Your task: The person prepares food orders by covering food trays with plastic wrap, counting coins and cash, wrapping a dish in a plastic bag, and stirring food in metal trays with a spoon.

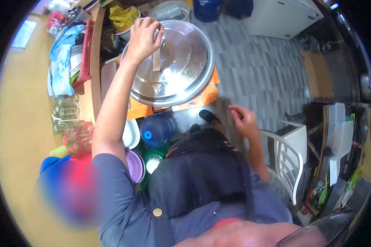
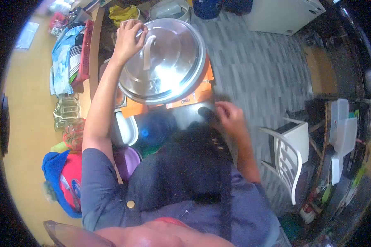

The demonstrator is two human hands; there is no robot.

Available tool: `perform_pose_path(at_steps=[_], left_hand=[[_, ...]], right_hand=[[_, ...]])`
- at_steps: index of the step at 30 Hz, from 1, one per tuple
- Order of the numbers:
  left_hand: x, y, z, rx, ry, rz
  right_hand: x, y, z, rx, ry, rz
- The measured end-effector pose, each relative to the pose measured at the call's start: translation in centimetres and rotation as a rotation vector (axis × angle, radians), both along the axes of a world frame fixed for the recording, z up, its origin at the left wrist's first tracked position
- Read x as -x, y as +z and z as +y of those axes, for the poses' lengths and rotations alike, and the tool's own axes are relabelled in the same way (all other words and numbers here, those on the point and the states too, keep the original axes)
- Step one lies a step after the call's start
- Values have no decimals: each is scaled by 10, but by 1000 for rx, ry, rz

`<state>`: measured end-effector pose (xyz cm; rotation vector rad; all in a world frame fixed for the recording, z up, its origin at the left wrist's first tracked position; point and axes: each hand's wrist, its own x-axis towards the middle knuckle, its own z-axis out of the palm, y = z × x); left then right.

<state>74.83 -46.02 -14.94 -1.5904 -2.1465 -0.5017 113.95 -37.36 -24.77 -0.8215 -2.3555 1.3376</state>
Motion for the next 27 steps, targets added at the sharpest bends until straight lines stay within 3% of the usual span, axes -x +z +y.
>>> perform_pose_path(at_steps=[7, 9, 10, 11, 18, 27], left_hand=[[-5, -6, -5, 3, -96, 96], [2, -21, -3, 42, -131, 72], [1, -24, 0, 136, -97, -90], [7, -40, 2, 86, -75, -112], [-61, -16, 39, 55, -348, -52], [-298, 47, 95, 55, -720, 31]], right_hand=[[-25, 8, -24, -65, -58, -71], [-45, -9, -29, -500, 88, 116], [-47, 22, -37, -50, -51, -51], [-57, 10, -40, -72, -49, 7], [-135, 22, -55, -68, -251, -69], [-273, 24, -77, -26, -434, -46]])
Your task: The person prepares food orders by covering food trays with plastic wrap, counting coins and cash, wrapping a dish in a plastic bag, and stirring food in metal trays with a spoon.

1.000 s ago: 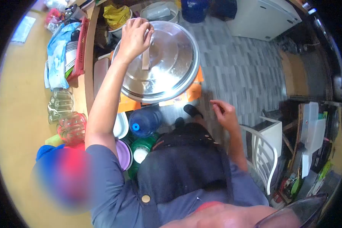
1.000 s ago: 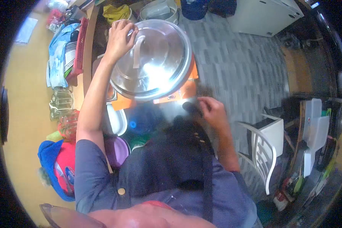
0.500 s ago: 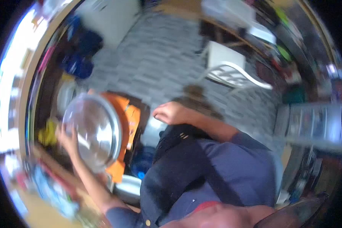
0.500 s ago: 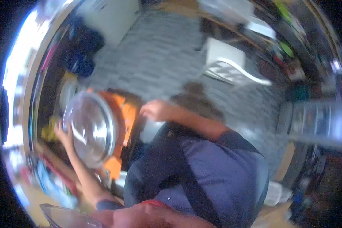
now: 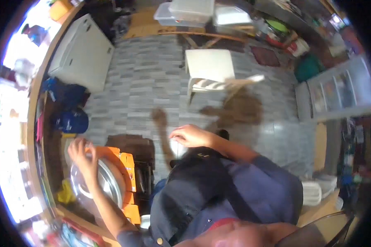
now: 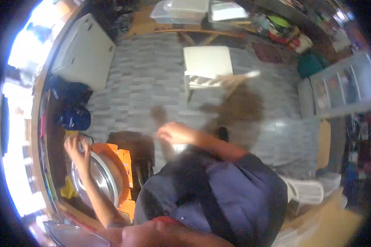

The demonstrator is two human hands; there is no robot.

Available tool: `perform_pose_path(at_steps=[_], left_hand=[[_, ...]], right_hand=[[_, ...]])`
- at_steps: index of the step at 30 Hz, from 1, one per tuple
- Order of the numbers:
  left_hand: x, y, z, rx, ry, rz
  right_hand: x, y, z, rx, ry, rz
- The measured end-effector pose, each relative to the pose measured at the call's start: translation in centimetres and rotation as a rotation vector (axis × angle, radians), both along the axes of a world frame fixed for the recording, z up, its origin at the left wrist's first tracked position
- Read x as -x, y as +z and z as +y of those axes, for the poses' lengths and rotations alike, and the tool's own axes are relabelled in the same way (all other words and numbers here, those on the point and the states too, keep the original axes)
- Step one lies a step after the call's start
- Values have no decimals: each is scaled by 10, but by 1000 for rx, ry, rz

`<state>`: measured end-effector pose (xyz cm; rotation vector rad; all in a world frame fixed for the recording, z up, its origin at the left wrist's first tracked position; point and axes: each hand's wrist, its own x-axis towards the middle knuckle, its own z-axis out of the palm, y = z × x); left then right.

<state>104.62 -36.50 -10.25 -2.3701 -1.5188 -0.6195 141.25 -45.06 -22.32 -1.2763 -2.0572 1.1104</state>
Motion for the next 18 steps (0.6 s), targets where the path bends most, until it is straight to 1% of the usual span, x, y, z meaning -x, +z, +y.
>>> perform_pose_path(at_steps=[2, 4, 6, 8, 9, 10, 11, 12, 14, 15, 17, 18], left_hand=[[-74, 11, 1, 7, -67, -40], [-148, 13, 11, -6, -92, -115], [-226, 17, 17, -47, -203, -165], [-299, 11, 26, -24, -246, -244], [-330, 13, 35, 6, -258, -284], [-360, 12, 41, 48, -293, -338], [-391, 9, 46, 94, -333, -400], [-416, 6, 50, 135, -363, -481], [-468, 7, 66, 195, -437, -636], [-495, 5, 70, 340, -467, -856], [-536, -3, 86, 495, -597, -1046], [-555, -9, 92, 587, -651, -1134]], right_hand=[[-54, -3, -10, -53, -61, 126], [-114, 5, -16, 143, -152, 188], [-186, 11, -20, 143, -158, 135], [-257, 3, -23, 129, -211, 114], [-288, 16, -20, 139, -245, 79], [-317, 32, -24, 156, -304, 32], [-349, 27, -28, 96, -370, 88], [-373, 41, -33, 34, -418, 58], [-418, 57, -38, 84, -509, 103], [-437, 63, -42, 89, -559, 107], [-461, 63, -54, 97, -654, 130], [-471, 58, -64, 54, -692, 107]])
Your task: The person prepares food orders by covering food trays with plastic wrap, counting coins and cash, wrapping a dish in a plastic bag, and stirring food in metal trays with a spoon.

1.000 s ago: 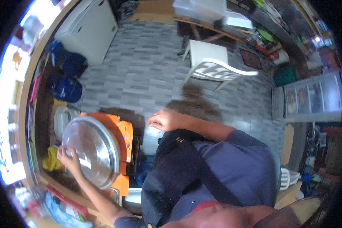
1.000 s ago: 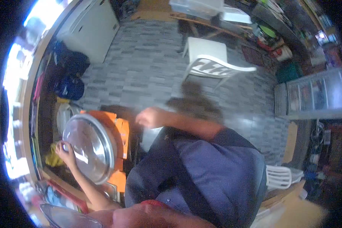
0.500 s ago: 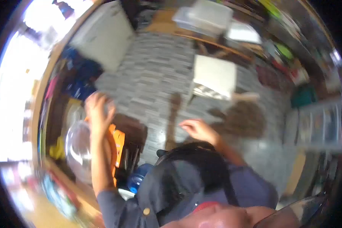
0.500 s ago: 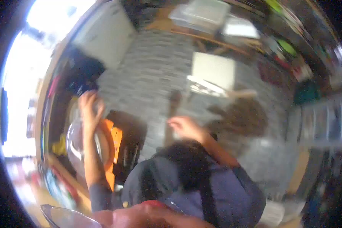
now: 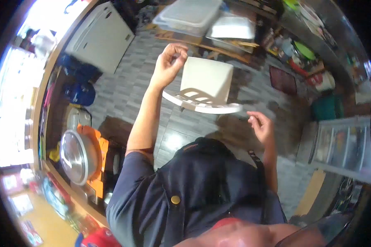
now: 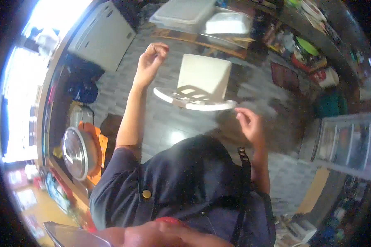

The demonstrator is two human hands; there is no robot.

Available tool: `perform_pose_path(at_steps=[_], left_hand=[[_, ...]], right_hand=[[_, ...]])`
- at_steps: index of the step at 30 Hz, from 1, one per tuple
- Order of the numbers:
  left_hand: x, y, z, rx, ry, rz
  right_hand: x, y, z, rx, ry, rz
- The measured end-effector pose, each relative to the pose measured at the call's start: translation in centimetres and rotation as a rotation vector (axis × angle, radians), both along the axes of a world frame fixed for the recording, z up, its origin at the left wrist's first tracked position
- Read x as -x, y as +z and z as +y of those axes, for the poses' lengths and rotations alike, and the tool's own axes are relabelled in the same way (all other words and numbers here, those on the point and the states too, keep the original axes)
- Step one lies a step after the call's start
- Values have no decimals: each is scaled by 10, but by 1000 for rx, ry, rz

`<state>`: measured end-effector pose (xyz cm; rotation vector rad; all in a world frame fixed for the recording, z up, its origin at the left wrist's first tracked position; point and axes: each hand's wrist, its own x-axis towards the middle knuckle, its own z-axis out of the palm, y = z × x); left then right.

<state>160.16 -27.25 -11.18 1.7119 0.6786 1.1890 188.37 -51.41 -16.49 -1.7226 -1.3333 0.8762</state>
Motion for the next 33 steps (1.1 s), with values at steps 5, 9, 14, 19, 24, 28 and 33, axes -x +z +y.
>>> perform_pose_path(at_steps=[5, 9, 14, 19, 24, 28, 33], left_hand=[[-104, -23, 37, 417, -665, -610], [-207, -17, 42, 717, -1044, -1016], [-338, -11, 51, 816, -1133, -1145], [-456, -8, 51, 900, -1012, -1258], [-509, -21, 92, 873, -858, -1220], [-521, -35, 143, 782, -718, -1180], [-510, -45, 218, 649, -353, -1046]], right_hand=[[-54, -13, -39, -41, -151, -94], [-127, -26, -74, -28, -281, -30], [-255, -36, -93, -94, -336, -50], [-367, -16, -77, 21, -328, -65], [-437, 21, 15, 54, -233, -54], [-458, 13, 118, -60, 37, -25], [-457, 9, 251, -149, 252, -90]])
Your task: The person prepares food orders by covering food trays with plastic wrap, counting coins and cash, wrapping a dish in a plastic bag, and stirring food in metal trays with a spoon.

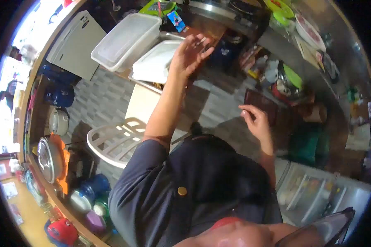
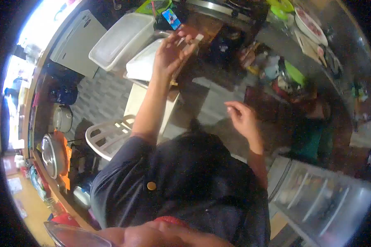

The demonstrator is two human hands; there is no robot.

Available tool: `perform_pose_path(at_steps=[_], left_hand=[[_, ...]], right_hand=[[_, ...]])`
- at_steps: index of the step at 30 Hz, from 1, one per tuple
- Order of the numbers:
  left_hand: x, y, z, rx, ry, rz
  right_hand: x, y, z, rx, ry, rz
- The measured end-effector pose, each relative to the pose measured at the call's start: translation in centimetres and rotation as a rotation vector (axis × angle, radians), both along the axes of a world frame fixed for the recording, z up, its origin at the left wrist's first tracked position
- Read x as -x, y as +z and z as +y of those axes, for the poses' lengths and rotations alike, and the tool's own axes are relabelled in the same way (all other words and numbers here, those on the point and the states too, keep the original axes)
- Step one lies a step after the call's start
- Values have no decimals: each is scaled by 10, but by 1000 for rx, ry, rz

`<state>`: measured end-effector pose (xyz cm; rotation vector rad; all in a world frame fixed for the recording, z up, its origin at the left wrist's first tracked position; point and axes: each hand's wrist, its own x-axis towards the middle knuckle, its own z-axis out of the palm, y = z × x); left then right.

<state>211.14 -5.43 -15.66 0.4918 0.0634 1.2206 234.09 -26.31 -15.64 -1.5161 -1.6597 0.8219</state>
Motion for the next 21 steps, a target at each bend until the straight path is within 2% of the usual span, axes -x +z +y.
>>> perform_pose_path(at_steps=[2, 4, 8, 9, 10, 14, 17, 18, 21], left_hand=[[10, -1, 32, -81, 182, 173], [12, 1, 54, -125, 277, 265], [7, 29, 84, -105, 366, 329], [7, 30, 91, -87, 385, 349], [10, 25, 102, -81, 410, 328], [14, 18, 133, -1, 540, 313], [4, 8, 167, 77, 600, 334], [4, -5, 182, 25, 579, 298], [-10, -13, 214, 88, 631, 223]], right_hand=[[2, 1, 50, -34, 60, -15], [23, 4, 97, -174, 186, 81], [84, 51, 177, -633, 464, -159], [97, 46, 198, -796, 500, -294], [106, 54, 213, -845, 555, -379], [118, 43, 287, -914, 687, -431], [105, 29, 340, -941, 838, -332], [97, 26, 358, -913, 887, -300], [82, 18, 398, -844, 1021, -205]])
